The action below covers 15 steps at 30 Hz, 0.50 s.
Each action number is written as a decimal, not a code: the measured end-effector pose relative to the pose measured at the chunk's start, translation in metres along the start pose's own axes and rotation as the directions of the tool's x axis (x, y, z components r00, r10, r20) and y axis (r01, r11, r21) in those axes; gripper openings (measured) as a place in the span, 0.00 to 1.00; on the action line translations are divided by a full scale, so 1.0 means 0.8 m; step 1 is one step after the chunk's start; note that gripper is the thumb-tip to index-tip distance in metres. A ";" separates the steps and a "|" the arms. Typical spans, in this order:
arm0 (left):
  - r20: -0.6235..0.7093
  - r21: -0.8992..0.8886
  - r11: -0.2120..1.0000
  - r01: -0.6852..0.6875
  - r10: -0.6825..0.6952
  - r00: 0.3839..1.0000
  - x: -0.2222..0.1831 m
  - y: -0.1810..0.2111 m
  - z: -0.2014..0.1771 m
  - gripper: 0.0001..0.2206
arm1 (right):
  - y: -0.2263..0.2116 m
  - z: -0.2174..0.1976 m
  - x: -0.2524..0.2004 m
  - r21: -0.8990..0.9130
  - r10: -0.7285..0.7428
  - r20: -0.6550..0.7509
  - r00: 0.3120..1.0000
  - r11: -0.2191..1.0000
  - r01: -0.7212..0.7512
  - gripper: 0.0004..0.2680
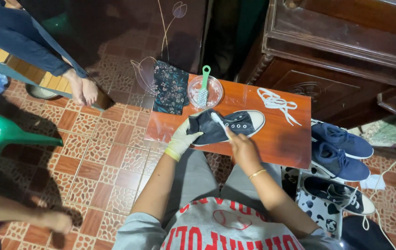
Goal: Applying a white substance, likely paint or adhesive, to the rubber sole and toe cap of a black sneaker using a small brush.
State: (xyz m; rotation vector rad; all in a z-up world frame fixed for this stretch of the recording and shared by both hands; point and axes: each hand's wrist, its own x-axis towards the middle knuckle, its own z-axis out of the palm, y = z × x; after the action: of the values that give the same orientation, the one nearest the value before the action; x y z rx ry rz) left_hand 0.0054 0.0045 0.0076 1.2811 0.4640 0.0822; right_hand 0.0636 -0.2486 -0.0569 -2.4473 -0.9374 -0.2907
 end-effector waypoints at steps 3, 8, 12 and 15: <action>-0.019 -0.103 0.994 0.042 -0.044 0.999 0.020 -0.035 -0.009 0.09 | -0.060 0.015 -0.021 0.135 -0.029 0.088 0.996 0.991 0.017 0.19; -0.017 -0.022 0.999 -0.031 0.031 0.999 -0.005 0.026 0.006 0.16 | -0.022 0.011 0.002 0.046 -0.008 0.040 0.999 0.999 0.006 0.18; 0.024 -0.014 1.000 -0.022 0.022 0.999 -0.006 0.004 0.003 0.27 | -0.060 -0.034 0.020 -0.059 0.071 0.102 0.992 0.996 -0.065 0.19; 0.013 -0.022 1.000 -0.011 0.011 1.000 -0.012 0.012 0.009 0.26 | -0.079 0.028 -0.014 -0.036 0.002 0.138 0.990 0.999 0.003 0.18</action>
State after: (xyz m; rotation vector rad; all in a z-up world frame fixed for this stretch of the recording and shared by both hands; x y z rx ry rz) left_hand 0.0014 -0.0021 0.0205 1.2623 0.4439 0.0875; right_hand 0.0137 -0.2028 -0.0567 -2.5266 -0.9991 -0.1409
